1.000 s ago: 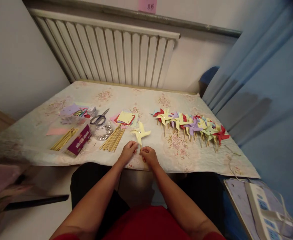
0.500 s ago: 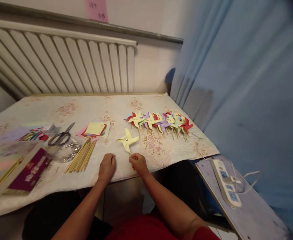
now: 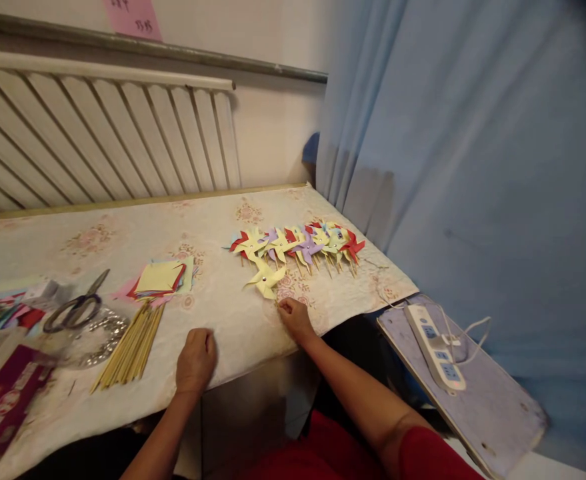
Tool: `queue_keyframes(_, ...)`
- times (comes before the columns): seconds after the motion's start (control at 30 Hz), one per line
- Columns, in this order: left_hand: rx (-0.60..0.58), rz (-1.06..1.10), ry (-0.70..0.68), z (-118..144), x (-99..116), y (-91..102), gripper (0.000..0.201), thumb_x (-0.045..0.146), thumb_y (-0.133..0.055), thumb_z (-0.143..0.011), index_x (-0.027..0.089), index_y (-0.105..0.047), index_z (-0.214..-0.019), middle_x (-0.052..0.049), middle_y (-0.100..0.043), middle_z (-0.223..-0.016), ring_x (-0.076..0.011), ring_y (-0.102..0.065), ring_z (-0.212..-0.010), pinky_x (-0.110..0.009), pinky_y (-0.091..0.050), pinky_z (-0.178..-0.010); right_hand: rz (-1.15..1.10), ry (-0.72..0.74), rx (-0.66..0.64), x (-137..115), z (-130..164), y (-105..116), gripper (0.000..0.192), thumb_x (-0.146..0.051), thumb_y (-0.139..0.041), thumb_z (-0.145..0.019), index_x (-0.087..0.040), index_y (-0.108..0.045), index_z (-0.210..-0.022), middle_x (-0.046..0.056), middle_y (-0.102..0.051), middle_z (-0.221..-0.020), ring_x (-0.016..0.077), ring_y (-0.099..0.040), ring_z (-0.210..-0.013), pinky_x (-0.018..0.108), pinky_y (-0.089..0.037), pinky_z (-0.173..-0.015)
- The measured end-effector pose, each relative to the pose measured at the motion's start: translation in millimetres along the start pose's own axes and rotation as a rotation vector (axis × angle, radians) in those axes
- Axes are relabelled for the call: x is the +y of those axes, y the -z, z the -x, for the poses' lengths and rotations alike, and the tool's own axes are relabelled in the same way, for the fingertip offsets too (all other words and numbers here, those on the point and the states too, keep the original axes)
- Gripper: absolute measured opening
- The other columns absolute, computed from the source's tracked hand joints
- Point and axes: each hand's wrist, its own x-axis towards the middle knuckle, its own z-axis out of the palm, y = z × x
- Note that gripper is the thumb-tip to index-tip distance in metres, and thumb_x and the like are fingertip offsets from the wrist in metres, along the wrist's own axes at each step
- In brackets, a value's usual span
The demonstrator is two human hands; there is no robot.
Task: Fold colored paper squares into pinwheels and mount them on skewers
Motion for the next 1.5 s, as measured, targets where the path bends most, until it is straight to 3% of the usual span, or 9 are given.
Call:
queue_keyframes(0.2,-0.001,-0.015,-0.008,-1,2,1.4,0.020,0.026,-0.037,-0.091,0.019,-0.055,-0.086,-0.008,-0.056,-0.087,-0.0231,-0.056,-0.088,-0.035,-0.046,-0.083,0.117,0.107,0.046,10,-9,19,0.013,-0.023,-0.053,-0.078,-0.020,-0.063,-0.071,-0.002,-0.055,-0.061,0.0137,-0.046,-0.058,0.025,-0.036,-0.061)
queue_keyframes(0.57,0.013,-0.045,-0.018,-1,3,1.7,0.018,0.027,-0.039,-0.090,0.020,-0.054,-0.087,-0.008,-0.057,-0.089,-0.0233,-0.056,-0.089,-0.035,-0.046,-0.082,0.215,0.180,0.060,11,-2,14,0.013,-0.018,-0.052,-0.082,-0.020,-0.063,-0.076,0.003,-0.062,-0.073,0.0168,-0.053,-0.071,0.027,-0.039,-0.070)
queue_keyframes(1.5,0.013,-0.097,-0.026,0,3,0.8,0.018,0.026,-0.038,-0.091,0.019,-0.055,-0.089,-0.008,-0.056,-0.090,-0.0227,-0.057,-0.089,-0.034,-0.045,-0.081,0.255,0.236,0.063,12,0,13,0.013,-0.015,-0.052,-0.083,-0.020,-0.063,-0.079,0.003,-0.063,-0.077,0.0165,-0.054,-0.073,0.026,-0.039,-0.071)
